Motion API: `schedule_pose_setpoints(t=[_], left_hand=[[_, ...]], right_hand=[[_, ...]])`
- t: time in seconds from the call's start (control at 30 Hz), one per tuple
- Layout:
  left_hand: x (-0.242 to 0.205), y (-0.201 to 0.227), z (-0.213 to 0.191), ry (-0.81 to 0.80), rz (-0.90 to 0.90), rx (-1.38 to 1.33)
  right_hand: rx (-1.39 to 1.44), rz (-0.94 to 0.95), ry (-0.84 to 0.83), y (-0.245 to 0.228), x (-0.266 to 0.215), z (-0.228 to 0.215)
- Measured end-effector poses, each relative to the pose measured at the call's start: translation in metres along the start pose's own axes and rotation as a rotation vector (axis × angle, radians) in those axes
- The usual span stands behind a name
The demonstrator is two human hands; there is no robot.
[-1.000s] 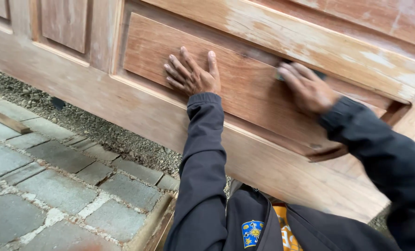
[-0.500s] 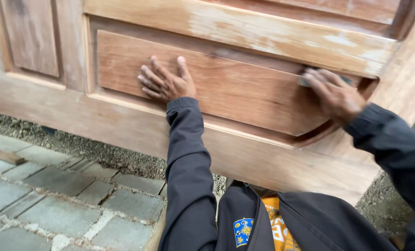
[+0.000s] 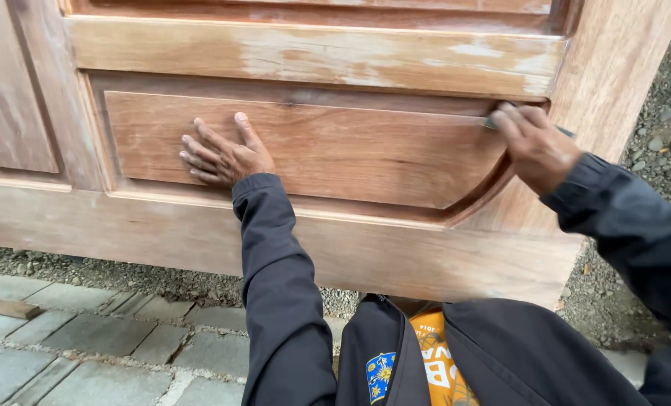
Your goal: Sanding the surface and recessed panels of a wooden door using sandpaper
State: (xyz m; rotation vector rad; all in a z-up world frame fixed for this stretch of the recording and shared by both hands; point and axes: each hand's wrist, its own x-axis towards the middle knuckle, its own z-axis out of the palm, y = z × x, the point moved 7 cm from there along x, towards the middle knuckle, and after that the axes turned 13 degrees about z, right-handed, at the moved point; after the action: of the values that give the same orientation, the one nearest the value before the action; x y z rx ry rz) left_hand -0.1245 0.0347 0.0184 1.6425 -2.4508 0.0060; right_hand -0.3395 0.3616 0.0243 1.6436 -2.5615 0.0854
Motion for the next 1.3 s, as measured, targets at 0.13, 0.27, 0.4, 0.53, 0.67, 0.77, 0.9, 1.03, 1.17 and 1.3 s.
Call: schedule_pose_setpoints(t=[0.13, 0.27, 0.4, 0.53, 0.67, 0.77, 0.9, 1.03, 1.17, 1.3], left_hand=[[0.001, 0.003, -0.001, -0.028, -0.002, 0.002], [0.0, 0.001, 0.0, -0.052, -0.009, -0.005], [-0.003, 0.0, -0.002, -0.058, -0.025, 0.006], [0.001, 0.006, -0.008, -0.032, -0.027, -0.047], [0.0, 0.003, -0.006, -0.032, -0.026, -0.052], [0.0, 0.005, -0.009, 0.005, 0.008, -0.111], [-0.03, 0.055, -0.006, 0.273, 0.346, -0.445], [-0.081, 0.155, -0.024, -0.37, 0.558, -1.272], [-0.107, 0.174, 0.014, -1.002, 0.091, -1.353], [-0.038, 0.196, 0.031, -0.46, 1.118, -0.627]], right_hand=[[0.107, 0.055, 0.026, -0.017, 0.014, -0.001], [0.214, -0.041, 0.081, -0.034, 0.03, 0.004], [0.135, 0.058, 0.096, 0.013, -0.013, 0.004], [0.099, 0.042, 0.096, -0.012, 0.005, 0.022], [0.281, 0.035, 0.048, -0.032, 0.029, 0.027], [0.212, 0.184, 0.053, 0.021, -0.023, 0.031], [0.334, 0.496, 0.313, -0.005, -0.021, 0.006], [1.017, 0.82, 0.517, -0.093, 0.035, -0.037], [1.102, 0.714, 0.45, -0.124, 0.042, -0.09], [0.782, 0.844, 0.477, -0.09, -0.034, -0.08]])
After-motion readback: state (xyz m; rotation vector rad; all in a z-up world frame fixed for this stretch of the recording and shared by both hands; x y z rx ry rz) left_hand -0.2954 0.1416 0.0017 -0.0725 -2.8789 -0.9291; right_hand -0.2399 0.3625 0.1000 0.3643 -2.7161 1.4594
